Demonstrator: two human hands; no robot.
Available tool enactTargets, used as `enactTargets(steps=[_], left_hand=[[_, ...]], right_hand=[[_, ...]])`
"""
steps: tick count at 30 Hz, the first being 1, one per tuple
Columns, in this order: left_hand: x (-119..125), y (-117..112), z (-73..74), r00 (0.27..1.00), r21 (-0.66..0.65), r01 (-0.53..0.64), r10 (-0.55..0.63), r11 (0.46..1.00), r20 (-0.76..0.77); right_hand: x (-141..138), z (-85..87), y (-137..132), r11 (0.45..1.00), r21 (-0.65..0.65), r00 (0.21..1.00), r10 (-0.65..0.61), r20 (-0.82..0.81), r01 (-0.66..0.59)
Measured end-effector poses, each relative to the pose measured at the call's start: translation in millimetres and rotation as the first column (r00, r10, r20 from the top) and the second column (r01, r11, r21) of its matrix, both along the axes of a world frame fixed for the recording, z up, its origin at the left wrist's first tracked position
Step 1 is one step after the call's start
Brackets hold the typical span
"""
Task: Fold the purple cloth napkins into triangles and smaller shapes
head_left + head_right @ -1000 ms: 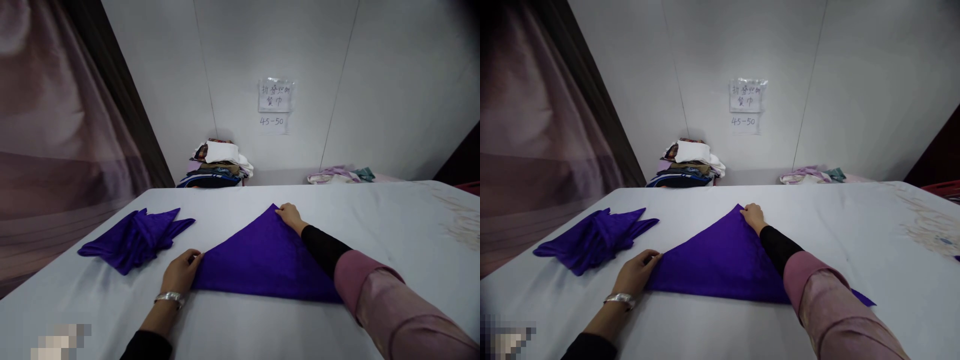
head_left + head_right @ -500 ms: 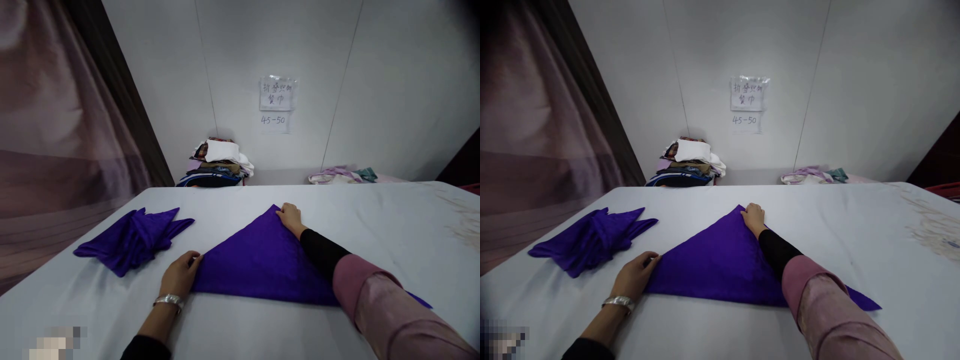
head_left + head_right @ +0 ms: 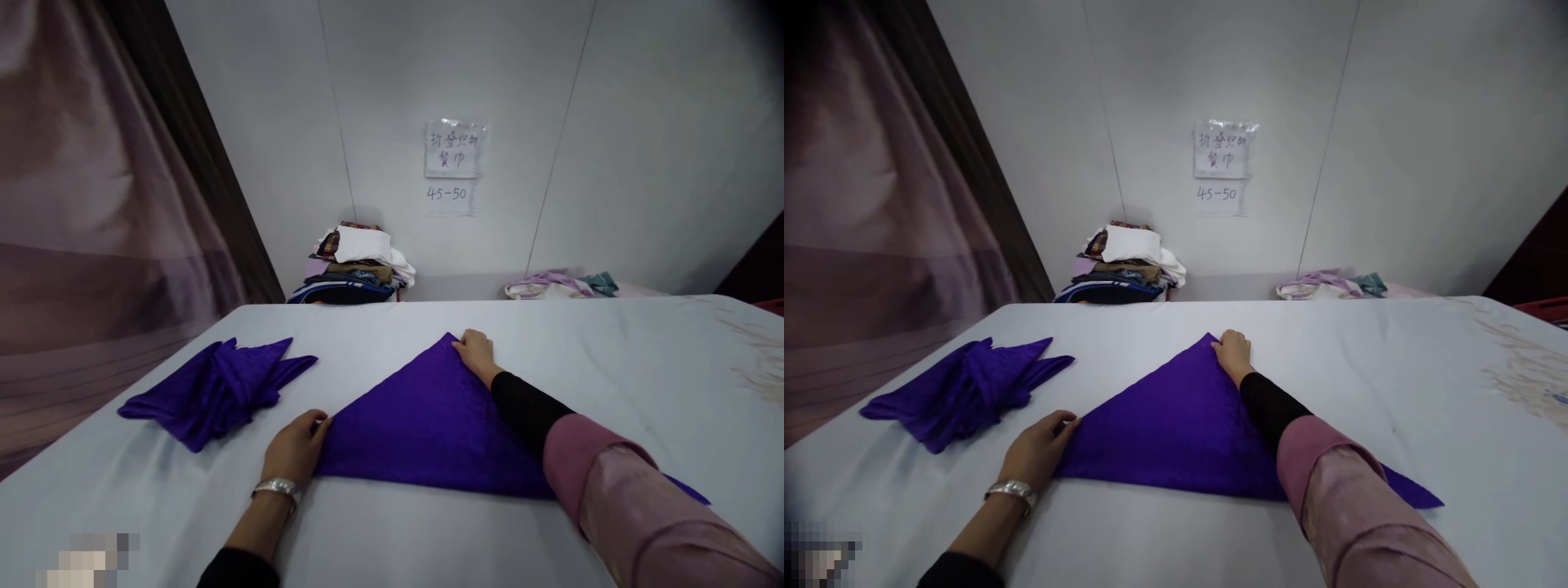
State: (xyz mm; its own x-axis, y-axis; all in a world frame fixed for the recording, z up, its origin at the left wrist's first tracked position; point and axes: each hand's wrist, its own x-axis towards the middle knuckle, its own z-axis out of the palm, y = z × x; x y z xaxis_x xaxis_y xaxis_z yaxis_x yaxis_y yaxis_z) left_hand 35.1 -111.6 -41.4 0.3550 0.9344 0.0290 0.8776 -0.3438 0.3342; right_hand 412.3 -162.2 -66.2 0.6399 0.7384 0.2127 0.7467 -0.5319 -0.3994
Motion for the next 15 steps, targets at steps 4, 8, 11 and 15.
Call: enactTargets(steps=[4,8,11,15], left_hand=[[-0.6,0.2,-1.6,1.0,0.019,0.004,-0.004,1.0,0.012],[-1.1,0.4,-2.3,1.0,0.022,0.007,-0.007,1.0,-0.002],[-1.0,0.4,-2.6,1.0,0.02,0.012,-0.011,1.0,-0.022],[-0.9,0.1,-2.5,1.0,0.024,0.015,-0.014,1.0,-0.024]], right_hand=[[1.5,0.3,0.0,1.0,-0.006,1.0,-0.005,-0.007,0.005],[1.3,1.0,-0.7,1.0,-0.008,1.0,0.002,-0.004,-0.002],[0.4,1.2,-1.8,1.0,-0.01,1.0,0.009,-0.002,-0.009],[1.7,4.5,-2.3,1.0,-0.021,1.0,0.018,-0.015,-0.018]])
